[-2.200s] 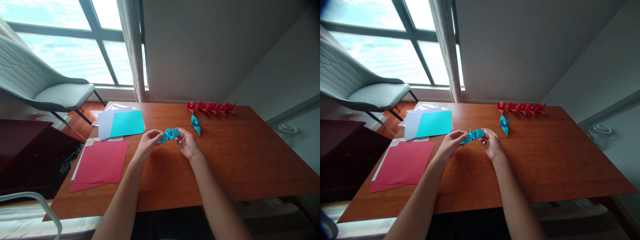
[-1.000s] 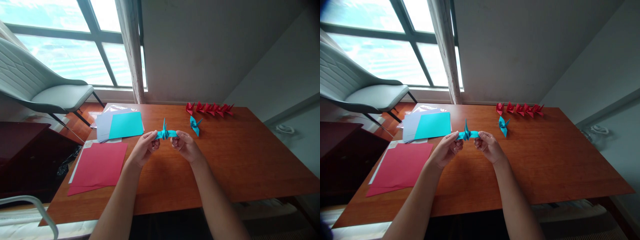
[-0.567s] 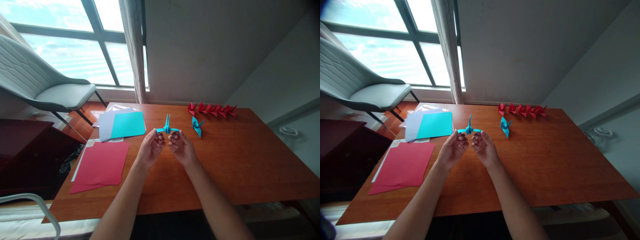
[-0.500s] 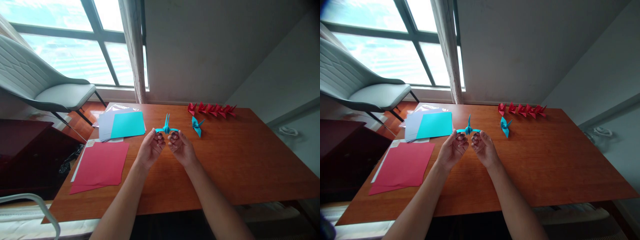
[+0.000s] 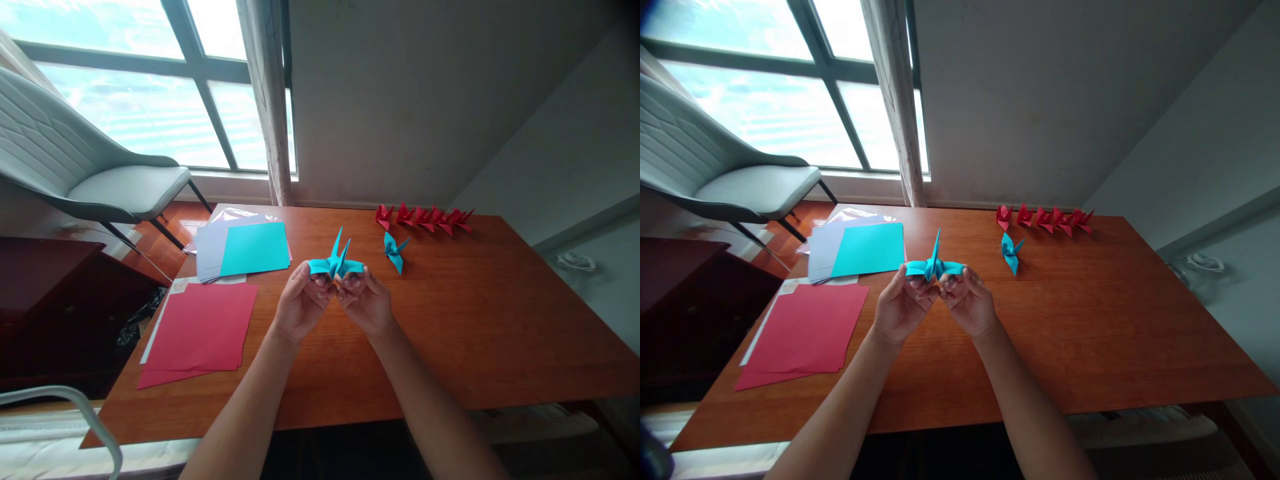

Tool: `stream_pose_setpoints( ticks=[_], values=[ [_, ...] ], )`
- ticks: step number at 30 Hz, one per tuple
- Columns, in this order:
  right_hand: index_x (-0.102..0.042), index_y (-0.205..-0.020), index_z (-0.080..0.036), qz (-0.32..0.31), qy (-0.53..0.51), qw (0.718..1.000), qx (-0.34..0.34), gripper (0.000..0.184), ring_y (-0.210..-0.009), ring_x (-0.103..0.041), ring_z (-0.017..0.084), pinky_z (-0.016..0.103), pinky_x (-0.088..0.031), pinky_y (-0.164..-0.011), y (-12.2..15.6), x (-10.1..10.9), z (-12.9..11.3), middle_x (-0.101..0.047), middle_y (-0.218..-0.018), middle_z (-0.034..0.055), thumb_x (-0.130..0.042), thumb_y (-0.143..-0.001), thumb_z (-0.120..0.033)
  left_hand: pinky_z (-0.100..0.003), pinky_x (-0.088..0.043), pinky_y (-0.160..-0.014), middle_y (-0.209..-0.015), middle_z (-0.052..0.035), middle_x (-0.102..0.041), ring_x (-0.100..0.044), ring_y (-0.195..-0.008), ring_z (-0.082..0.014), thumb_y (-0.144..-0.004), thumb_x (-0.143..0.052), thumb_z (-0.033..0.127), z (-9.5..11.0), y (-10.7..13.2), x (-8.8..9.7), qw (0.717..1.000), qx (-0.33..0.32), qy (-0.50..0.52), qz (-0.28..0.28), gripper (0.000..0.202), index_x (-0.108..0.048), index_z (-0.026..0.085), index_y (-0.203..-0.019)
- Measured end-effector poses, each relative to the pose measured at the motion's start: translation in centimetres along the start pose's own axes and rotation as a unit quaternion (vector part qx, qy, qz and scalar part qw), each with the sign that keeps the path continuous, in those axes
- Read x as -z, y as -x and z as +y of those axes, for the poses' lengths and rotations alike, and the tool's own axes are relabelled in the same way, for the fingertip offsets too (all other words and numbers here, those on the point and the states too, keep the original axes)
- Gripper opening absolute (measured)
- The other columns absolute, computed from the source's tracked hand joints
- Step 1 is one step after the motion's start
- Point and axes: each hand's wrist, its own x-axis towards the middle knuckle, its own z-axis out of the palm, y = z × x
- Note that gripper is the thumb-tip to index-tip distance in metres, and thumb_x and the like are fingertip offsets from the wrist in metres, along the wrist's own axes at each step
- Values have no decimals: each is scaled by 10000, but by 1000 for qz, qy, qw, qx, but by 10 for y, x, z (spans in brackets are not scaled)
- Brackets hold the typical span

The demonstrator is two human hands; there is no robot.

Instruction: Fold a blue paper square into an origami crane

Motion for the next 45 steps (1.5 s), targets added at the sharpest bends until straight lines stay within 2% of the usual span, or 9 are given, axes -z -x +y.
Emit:
stream_pose_setpoints(
  ticks=[5, 10, 17, 21, 26, 32, 37, 41, 45],
  values=[
    [-674, -737, -220, 77, -28, 997, 6, 150, -664, -632, 87, 182, -488, -530, -7, 3, -10, -692, -694, -46, -763, -847, -270, -215, -457, -618, -668, -4, -639, -581, -645, -107, -771, -833, 359, 3, -4, 6, 988, 3, -151, 30, 277, -655, 152, -726],
    [-686, -782, -211, 161, -36, 986, 13, 99, -630, -648, 76, 167, -469, -487, -13, 9, -15, -746, -743, -43, -760, -846, -227, -189, -431, -623, -687, -34, -673, -577, -655, -93, -741, -864, 357, 2, -6, 10, 962, -1, -264, 70, 293, -694, 120, -722],
    [-681, -784, -218, 152, -7, 987, 44, 218, -648, -637, 81, 151, -448, -474, -12, 12, -14, -726, -729, -51, -879, -697, -191, -141, -421, -550, -691, 35, -591, -555, -623, -50, -714, -886, 327, 7, -8, 14, 980, -6, -174, 98, 301, -652, 153, -788],
    [-686, -802, -210, 125, 6, 992, 34, 223, -648, -608, 66, 129, -419, -439, -13, 8, -10, -727, -794, -33, -884, -709, -254, -113, -415, -511, -756, 55, -583, -559, -624, -28, -694, -900, 299, 5, -10, 14, 990, -8, -103, 101, 338, -631, 170, -854],
    [-686, -800, -210, 142, 9, 989, 35, 235, -654, -613, 63, 109, -411, -427, -14, 7, -5, -719, -758, -38, -891, -707, -272, -111, -425, -470, -726, 56, -583, -575, -600, -32, -759, -853, 224, -4, -11, 12, 993, 0, 4, 120, 273, -605, 163, -854],
    [-694, -820, -220, 126, 4, 992, 23, 175, -670, -622, 59, 114, -444, -450, -14, 7, -5, -743, -837, -38, -849, -768, -281, -104, -438, -460, -689, 51, -610, -605, -593, -42, -811, -814, 216, -7, -10, 6, 988, -5, 48, 150, 224, -599, 160, -837],
    [-698, -822, -209, 105, -35, 994, 1, 91, -620, -589, 55, 118, -444, -455, -13, 8, -5, -702, -730, -42, -756, -867, -263, -85, -414, -421, -667, 40, -626, -624, -584, -45, -882, -750, 243, -5, -8, 0, 985, 13, 57, 160, 169, -612, 156, -837],
    [-681, -761, -213, 93, -30, 995, -21, 158, -556, -534, 66, 152, -452, -465, -12, 7, -6, -639, -641, -50, -724, -896, -283, -84, -412, -407, -664, 36, -638, -644, -583, -54, -909, -718, 246, -4, -7, -2, 985, 23, 59, 162, 150, -618, 157, -842],
    [-674, -710, -229, 116, -27, 992, -34, 194, -518, -514, 94, 210, -449, -460, -9, 5, -10, -623, -617, -43, -709, -898, -265, -88, -397, -393, -657, 37, -636, -587, -512, -34, -895, -726, 238, -3, -6, -3, 987, 43, 53, 148, 149, -629, 146, -828]
  ],
)
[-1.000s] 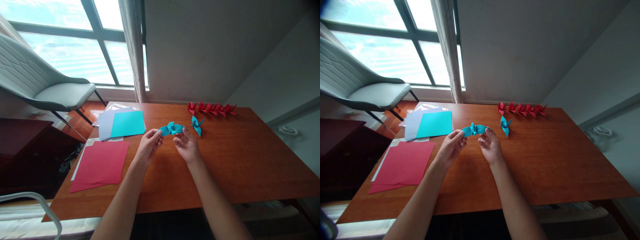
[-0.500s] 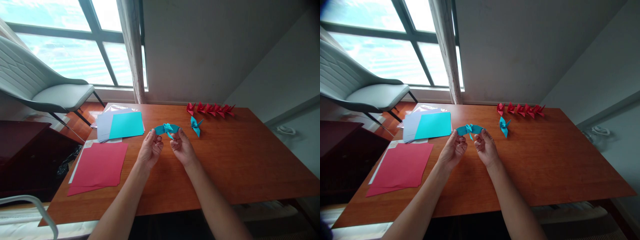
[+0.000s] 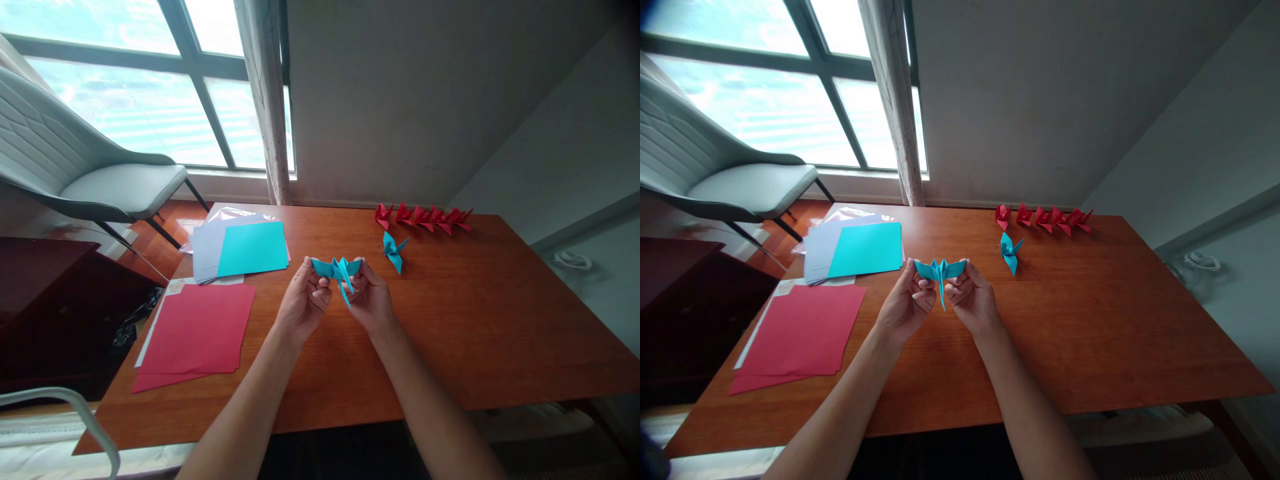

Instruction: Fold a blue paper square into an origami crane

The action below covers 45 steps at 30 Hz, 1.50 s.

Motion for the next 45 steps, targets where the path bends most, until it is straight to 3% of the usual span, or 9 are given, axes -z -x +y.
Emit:
stream_pose_setpoints(
  ticks=[5, 12, 17, 22, 27, 35, 40, 45],
  values=[
    [-681, -726, -221, -19, -14, 1000, -19, 151, -491, -463, 73, 189, -431, -455, 6, -3, -10, -618, -643, -50, -737, -866, -230, -111, -410, -411, -643, 37, -616, -494, -450, -14, -848, -755, 210, 7, 5, 1, 997, 30, -55, -48, 143, -657, 121, -792],
    [-667, -739, -211, -60, 49, 997, -22, 162, -472, -356, 50, 161, -383, -452, 6, -2, -11, -580, -606, -69, -810, -811, -237, -77, -424, -457, -699, 14, -653, -506, -480, 4, -791, -818, 197, 12, 3, 5, 996, 17, -53, -65, 150, -690, 119, -805],
    [-660, -739, -206, -106, 100, 989, -26, 194, -584, -439, 102, 216, -414, -532, 7, 0, -12, -499, -615, -44, -799, -805, -324, -98, -422, -456, -661, 16, -620, -493, -477, -9, -731, -866, 243, 15, 4, 5, 987, 55, -132, -77, 227, -689, 106, -769],
    [-603, -655, -206, -135, 185, 973, 10, 232, -635, -431, 138, 273, -402, -614, 10, -2, -21, -450, -634, -19, -722, -811, -329, -156, -425, -498, -681, 4, -611, -537, -560, -63, -733, -835, 258, 20, 6, 3, 977, 38, -200, -54, 229, -653, 123, -702],
    [-537, -600, -213, -152, 300, 942, 17, 230, -598, -359, 134, 280, -324, -581, 10, 0, -27, -430, -619, -24, -663, -767, -308, -198, -373, -535, -621, -2, -560, -505, -589, -96, -730, -807, 281, 22, 6, 3, 947, 2, -309, -90, 237, -644, 134, -642],
    [-553, -634, -193, -144, 492, 858, 26, 203, -579, -348, 105, 257, -271, -566, 10, 4, -27, -444, -597, -53, -658, -759, -312, -209, -309, -533, -586, 5, -550, -447, -564, -98, -739, -753, 275, 25, 4, 6, 870, -14, -481, -111, 217, -650, 142, -602],
    [-562, -622, -190, -136, 548, 825, 36, 188, -590, -375, 105, 252, -290, -576, 10, 2, -25, -464, -595, -53, -643, -756, -293, -216, -325, -542, -580, 5, -542, -456, -564, -107, -734, -742, 278, 23, 4, 4, 855, -17, -506, -118, 215, -640, 145, -599],
    [-561, -627, -192, -135, 561, 816, 41, 184, -604, -391, 110, 244, -308, -578, 10, 1, -24, -474, -599, -47, -630, -766, -291, -214, -323, -538, -584, 10, -520, -445, -573, -105, -729, -721, 317, 23, 4, 4, 839, -19, -532, -117, 241, -612, 147, -597]
  ],
)
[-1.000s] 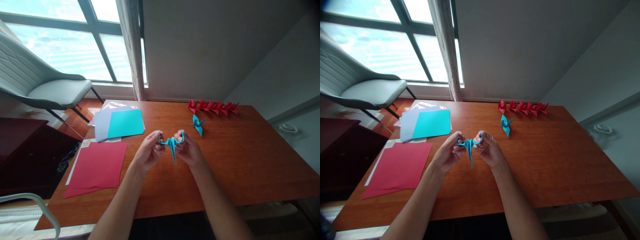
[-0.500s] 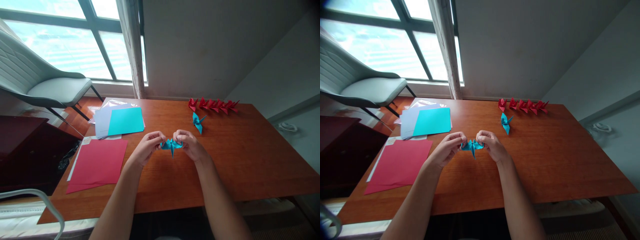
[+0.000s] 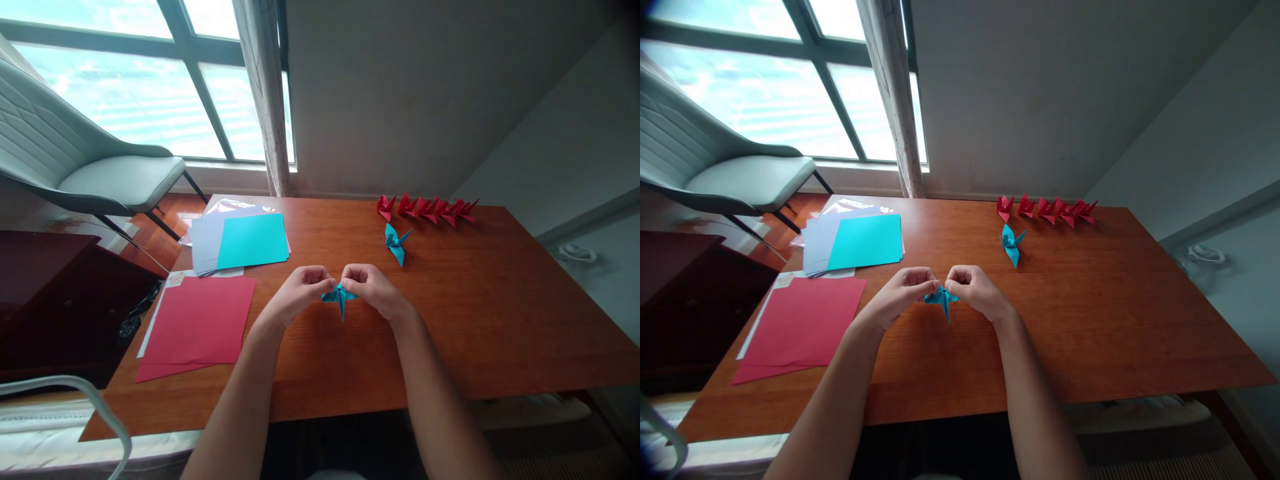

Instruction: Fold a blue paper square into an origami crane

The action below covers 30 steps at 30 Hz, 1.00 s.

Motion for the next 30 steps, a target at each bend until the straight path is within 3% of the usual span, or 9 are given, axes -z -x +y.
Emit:
stream_pose_setpoints(
  ticks=[10, 30],
  values=[
    [-575, -629, -187, -12, -39, 998, -56, 226, -583, -380, 108, 256, -311, -565, 0, 2, -5, -470, -591, -47, -665, -716, -376, -215, -343, -519, -625, 22, -523, -454, -585, -108, -757, -681, 418, -5, -2, 7, 997, 39, -60, -8, 288, -593, 160, -667],
    [-579, -635, -183, -24, -31, 998, -52, 213, -582, -368, 104, 260, -283, -562, 1, 3, -2, -463, -589, -50, -647, -731, -360, -211, -323, -519, -619, 18, -540, -464, -588, -103, -774, -672, 375, -5, -1, 6, 997, 33, -61, -25, 255, -593, 156, -671]
  ],
)
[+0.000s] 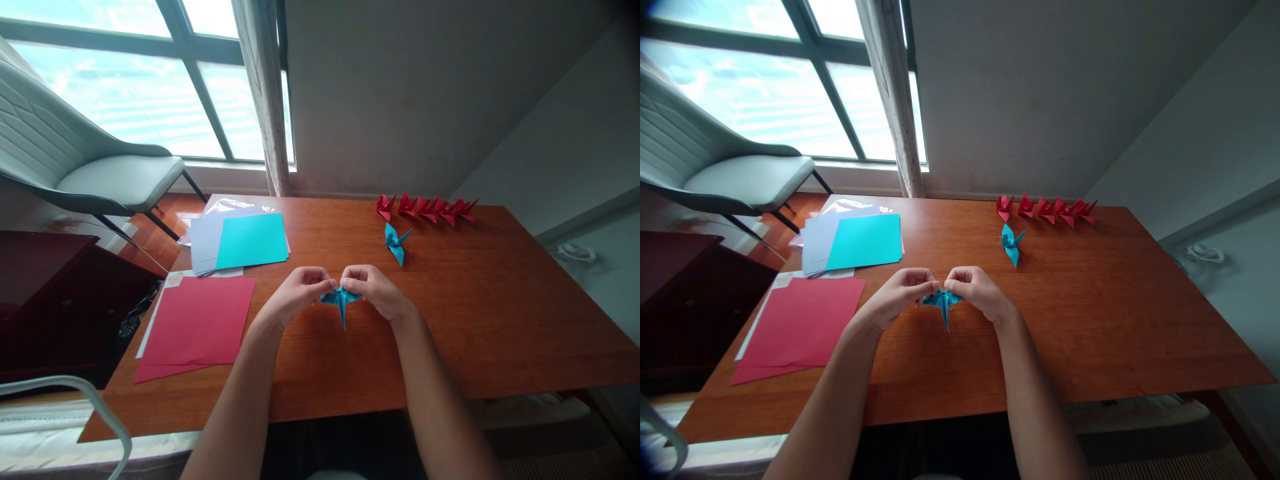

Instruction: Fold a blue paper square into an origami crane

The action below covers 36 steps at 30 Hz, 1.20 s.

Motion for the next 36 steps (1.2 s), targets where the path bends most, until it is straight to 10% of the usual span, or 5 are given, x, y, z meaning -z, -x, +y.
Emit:
stream_pose_setpoints(
  ticks=[23, 36],
  values=[
    [-627, -764, -207, 84, -213, 973, 34, 224, -649, -465, 116, 240, -351, -546, -4, 2, 6, -570, -757, -14, -740, -792, -398, -199, -391, -588, -911, -27, -671, -588, -777, -126, -788, -766, 432, 2, 0, -1, 984, -42, 154, 85, 295, -692, 182, -927],
    [-678, -990, -253, 235, -101, 947, 194, 255, -846, -594, 159, 260, -467, -670, -5, -6, 4, -683, -992, 17, -739, -743, -240, -249, -530, -810, -1154, -74, -664, -652, -975, -171, -800, -793, 278, -6, -6, -7, 950, -240, 66, 189, 330, -665, 195, -1093]
  ],
)
